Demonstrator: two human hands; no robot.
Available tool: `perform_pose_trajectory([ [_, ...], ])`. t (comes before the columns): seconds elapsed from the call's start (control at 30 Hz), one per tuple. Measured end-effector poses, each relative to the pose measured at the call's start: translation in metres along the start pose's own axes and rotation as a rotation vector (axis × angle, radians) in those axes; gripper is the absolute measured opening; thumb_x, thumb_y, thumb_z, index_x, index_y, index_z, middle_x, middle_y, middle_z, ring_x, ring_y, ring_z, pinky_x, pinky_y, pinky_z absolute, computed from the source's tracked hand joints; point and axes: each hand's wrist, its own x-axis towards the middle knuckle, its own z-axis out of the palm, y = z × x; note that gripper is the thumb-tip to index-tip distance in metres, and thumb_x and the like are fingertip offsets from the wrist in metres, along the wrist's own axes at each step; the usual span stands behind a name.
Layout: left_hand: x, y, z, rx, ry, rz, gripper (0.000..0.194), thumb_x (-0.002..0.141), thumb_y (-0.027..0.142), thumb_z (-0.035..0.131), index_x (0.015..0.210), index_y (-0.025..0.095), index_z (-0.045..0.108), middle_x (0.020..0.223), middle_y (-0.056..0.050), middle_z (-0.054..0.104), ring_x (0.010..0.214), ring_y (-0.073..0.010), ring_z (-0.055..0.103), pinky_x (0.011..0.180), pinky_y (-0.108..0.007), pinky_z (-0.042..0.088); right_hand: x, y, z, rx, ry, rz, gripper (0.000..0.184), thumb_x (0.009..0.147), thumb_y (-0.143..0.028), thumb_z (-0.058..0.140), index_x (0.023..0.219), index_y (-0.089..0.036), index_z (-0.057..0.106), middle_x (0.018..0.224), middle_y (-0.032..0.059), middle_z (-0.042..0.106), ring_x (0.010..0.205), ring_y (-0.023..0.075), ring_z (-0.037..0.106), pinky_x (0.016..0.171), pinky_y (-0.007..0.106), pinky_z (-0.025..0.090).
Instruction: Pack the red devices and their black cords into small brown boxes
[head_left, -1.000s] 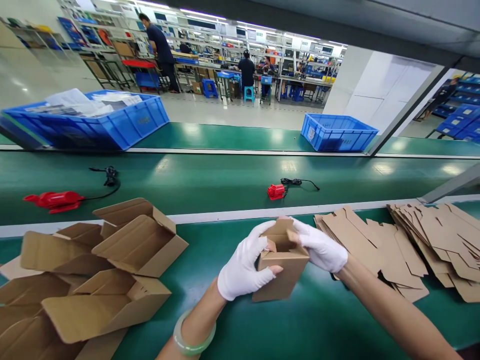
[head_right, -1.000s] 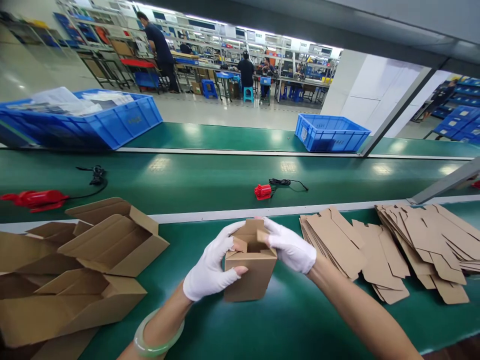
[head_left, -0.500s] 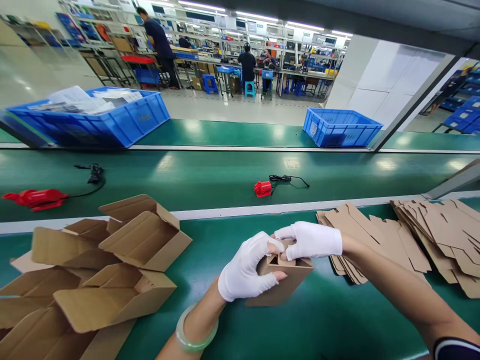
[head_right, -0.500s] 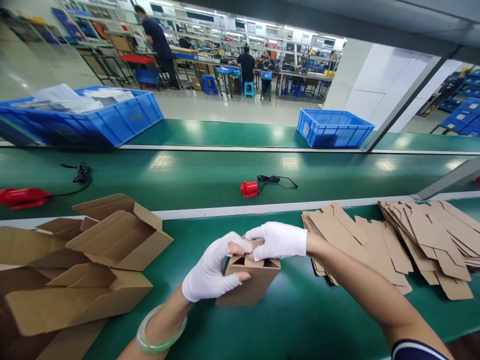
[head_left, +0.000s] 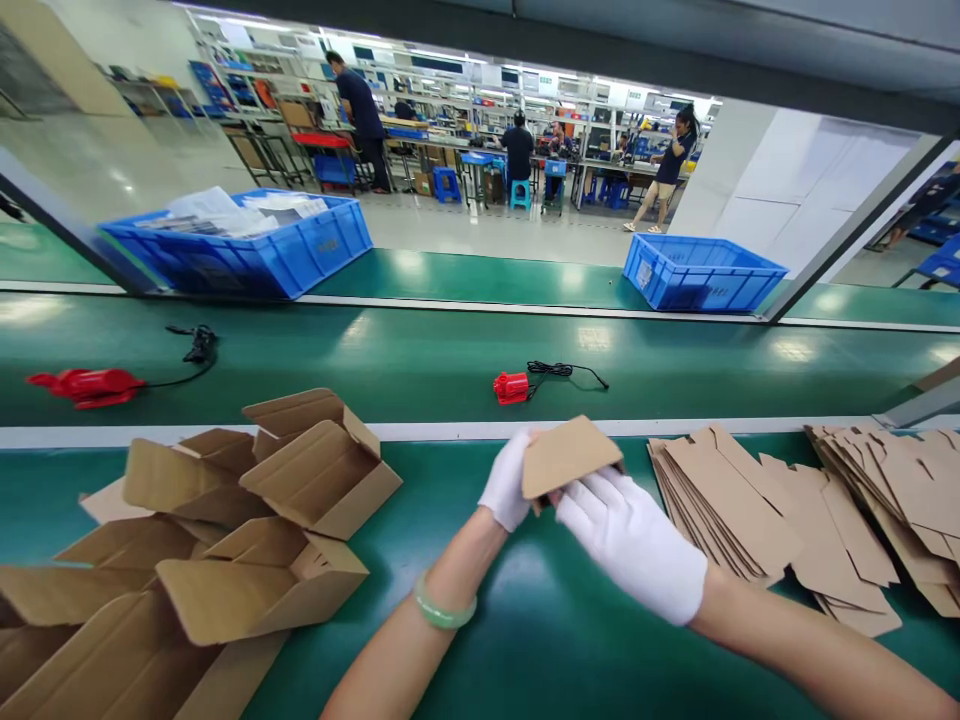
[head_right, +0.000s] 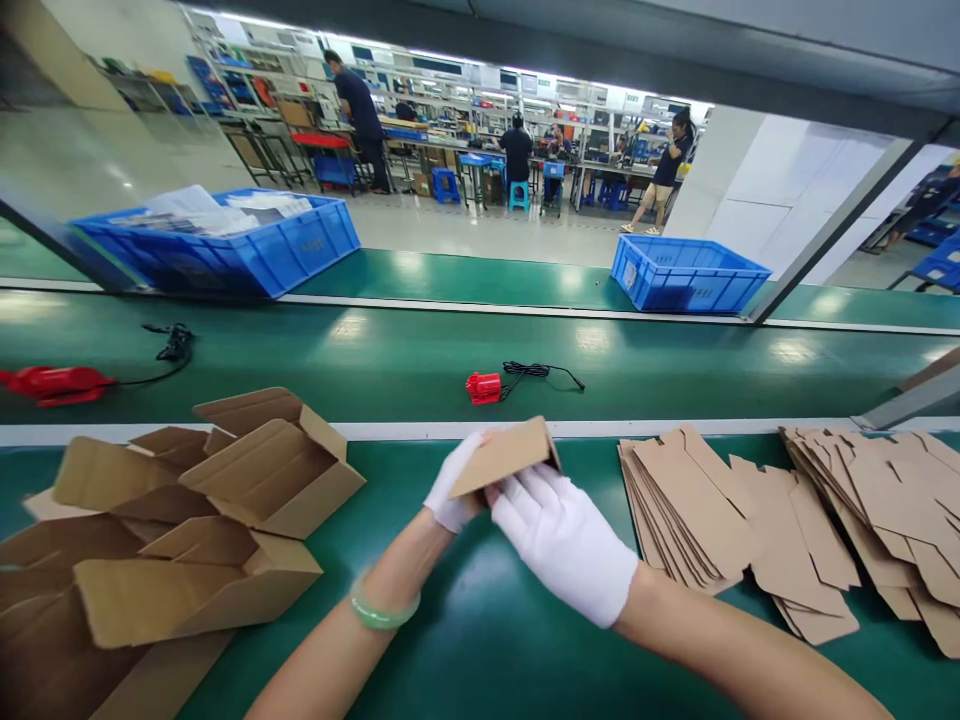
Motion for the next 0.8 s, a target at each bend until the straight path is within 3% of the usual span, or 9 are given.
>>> perform_pose_trajectory([
  [0.07,0.004,-0.007,0.007,0.103,-0.073,0.036,0.042,0.078,0.054,0.053,0.091,0.015,0.061,0.095,-0.01,0.065,0.09,-0.0253,0.063,0.075,-0.034,0.053,0.008,0.001,0.006,-0.136,-0.175,0.134,0.038,0.082,0.003,0.04,0.114,-0.009,0.056,0.097,0.0166,0.063,0.086,0.0275,0.06,0.075,0.041,0.046],
  [0.13,0.016,-0.006,-0.002,0.216,-0.064,0.113,0.045,0.079,0.052,0.059,0.107,0.017,0.06,0.118,-0.011,0.059,0.114,-0.0274,0.054,0.093,-0.037,0.048,0.009,0.014,0.013,-0.119,-0.402,0.191,0.034,0.079,0.002,0.044,0.107,-0.009,0.06,0.084,0.0145,0.063,0.074,0.026,0.061,0.066,0.036,0.046],
  [0.27,0.074,0.017,-0.056,0.496,0.27,0.306,0.084,0.071,0.036,0.073,0.141,0.018,0.03,0.15,-0.01,0.024,0.141,-0.0255,0.015,0.118,-0.036,0.01,-0.006,0.046,0.032,0.082,-0.672,0.304,0.019,0.086,-0.012,0.05,0.099,-0.015,0.063,0.079,0.0104,0.066,0.069,0.0268,0.064,0.058,0.031,0.043],
  [0.3,0.092,0.023,-0.072,0.536,0.337,0.312,0.09,0.07,0.032,0.074,0.143,0.016,0.025,0.152,-0.012,0.018,0.142,-0.0264,0.01,0.119,-0.037,0.005,-0.011,0.05,0.038,0.104,-0.704,0.353,0.02,0.087,-0.015,0.05,0.102,-0.015,0.063,0.08,0.0101,0.067,0.07,0.0276,0.065,0.057,0.031,0.043],
  [0.37,0.125,0.03,-0.097,0.579,0.399,0.286,0.091,0.066,0.025,0.076,0.142,0.012,0.028,0.15,-0.016,0.022,0.141,-0.0303,0.015,0.118,-0.041,0.008,-0.018,0.051,0.049,0.111,-0.731,0.416,0.022,0.088,-0.017,0.05,0.107,-0.016,0.062,0.08,0.0102,0.067,0.071,0.0291,0.065,0.057,0.031,0.043],
  [0.5,0.16,0.031,-0.119,0.562,0.369,0.257,0.064,0.058,0.02,0.078,0.117,0.013,0.054,0.121,-0.014,0.057,0.118,-0.0315,0.049,0.109,-0.043,0.031,-0.023,0.042,0.056,0.02,-0.704,0.445,0.02,0.089,-0.019,0.052,0.106,-0.015,0.063,0.079,0.0117,0.067,0.071,0.0297,0.065,0.059,0.032,0.043],
  [0.6,0.158,0.029,-0.122,0.489,0.357,0.27,0.048,0.054,0.025,0.081,0.096,0.015,0.059,0.095,-0.009,0.064,0.098,-0.0274,0.059,0.097,-0.041,0.043,-0.026,0.035,0.046,-0.158,-0.607,0.495,0.022,0.088,-0.027,0.059,0.105,-0.015,0.064,0.074,0.0116,0.063,0.066,0.0289,0.062,0.057,0.033,0.043],
  [0.7,0.142,0.035,-0.12,0.342,0.352,0.248,0.042,0.061,0.041,0.073,0.087,0.014,0.055,0.081,-0.006,0.061,0.081,-0.0232,0.061,0.075,-0.036,0.053,-0.028,0.03,0.029,-0.247,-0.317,0.535,0.017,0.087,-0.026,0.06,0.099,-0.014,0.064,0.071,0.009,0.059,0.065,0.0263,0.059,0.059,0.034,0.042],
  [0.8,0.112,0.05,-0.112,0.175,0.284,0.205,0.041,0.072,0.051,0.058,0.09,0.014,0.053,0.077,-0.005,0.06,0.068,-0.0194,0.06,0.057,-0.03,0.052,-0.019,0.026,0.012,-0.086,0.085,0.394,0.015,0.09,-0.014,0.052,0.102,-0.013,0.061,0.088,0.0094,0.063,0.08,0.0234,0.059,0.07,0.035,0.044],
])
